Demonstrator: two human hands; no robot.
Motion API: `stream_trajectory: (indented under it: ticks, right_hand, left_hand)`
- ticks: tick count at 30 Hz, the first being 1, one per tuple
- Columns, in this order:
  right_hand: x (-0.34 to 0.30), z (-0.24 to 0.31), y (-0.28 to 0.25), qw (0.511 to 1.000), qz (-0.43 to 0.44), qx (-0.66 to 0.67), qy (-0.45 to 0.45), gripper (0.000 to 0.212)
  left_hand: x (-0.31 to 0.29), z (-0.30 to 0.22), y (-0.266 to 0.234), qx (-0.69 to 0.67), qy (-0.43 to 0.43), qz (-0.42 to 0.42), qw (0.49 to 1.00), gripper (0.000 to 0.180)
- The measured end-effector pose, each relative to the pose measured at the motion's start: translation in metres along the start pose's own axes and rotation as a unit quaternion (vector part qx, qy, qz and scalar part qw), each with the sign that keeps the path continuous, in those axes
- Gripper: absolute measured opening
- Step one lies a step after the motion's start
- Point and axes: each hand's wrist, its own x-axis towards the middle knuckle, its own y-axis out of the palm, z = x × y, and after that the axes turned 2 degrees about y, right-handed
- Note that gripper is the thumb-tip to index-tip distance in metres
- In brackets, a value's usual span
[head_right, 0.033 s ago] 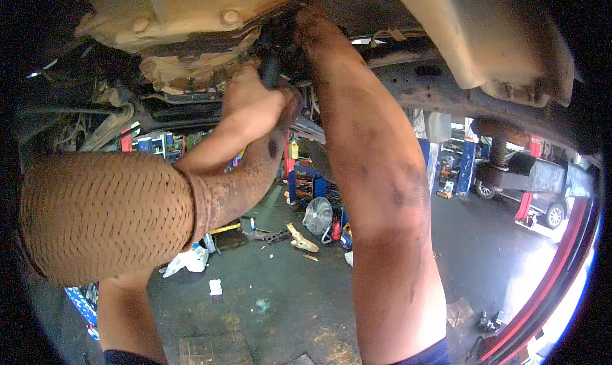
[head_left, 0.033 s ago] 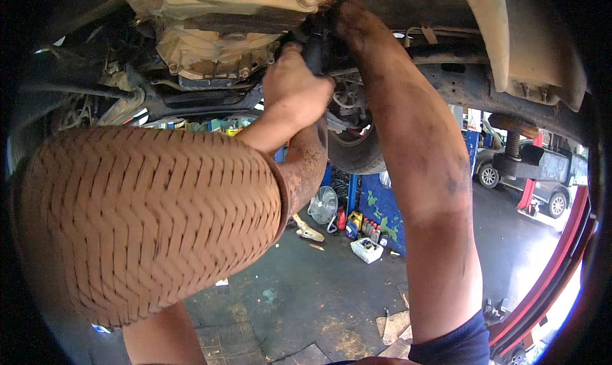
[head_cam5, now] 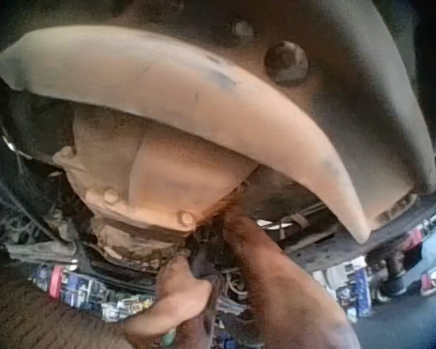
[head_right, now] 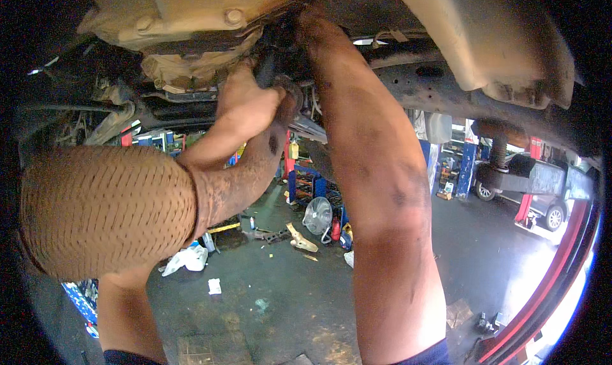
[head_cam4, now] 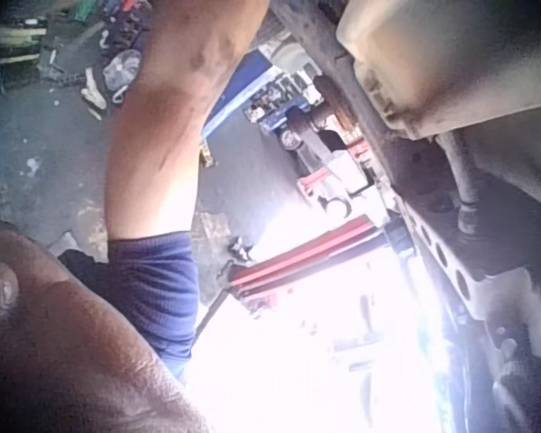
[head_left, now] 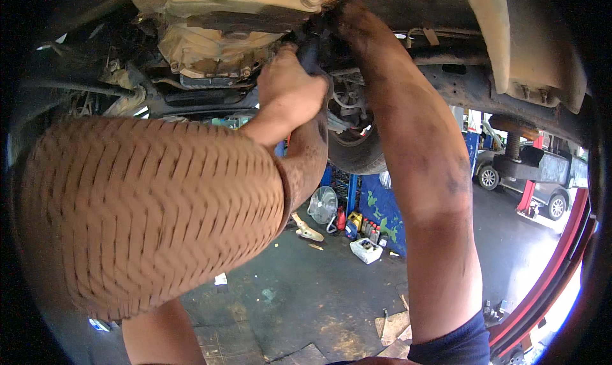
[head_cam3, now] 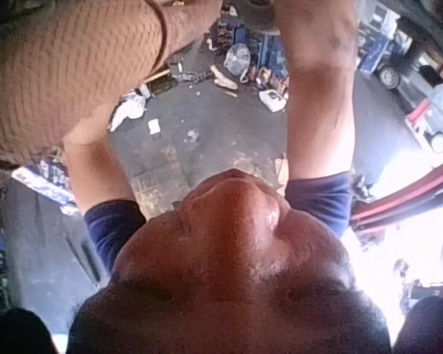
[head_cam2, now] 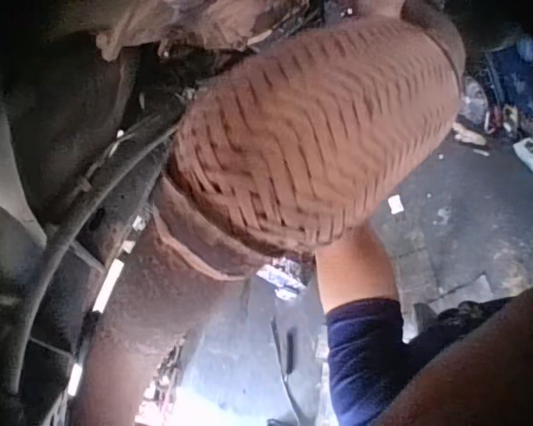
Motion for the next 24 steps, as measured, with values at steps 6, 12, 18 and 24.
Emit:
stream_trajectory:
  ticks: [6, 12, 18, 24]
  right_hand:
    - [-0.002, -0.007, 0.005, 1.0, 0.006, 0.001, 0.001, 0.028]
    - [-0.002, -0.018, 0.003, 1.0, 0.012, -0.015, 0.011, 0.028]
    - [-0.069, -0.008, 0.046, 0.99, 0.057, -0.091, 0.087, 0.028]
    - [-0.161, 0.012, 0.052, 0.995, -0.085, -0.046, -0.001, 0.032]
  left_hand:
    - [0.007, 0.014, -0.039, 0.05, 0.1, 0.048, 0.993, 0.047]
    - [0.012, 0.011, -0.047, 0.147, 0.132, 0.064, 0.978, 0.044]
    - [0.02, 0.029, -0.036, 0.126, 0.102, 0.061, 0.985, 0.043]
    - [0.037, 0.048, -0.025, 0.058, 0.141, 0.076, 0.985, 0.04]
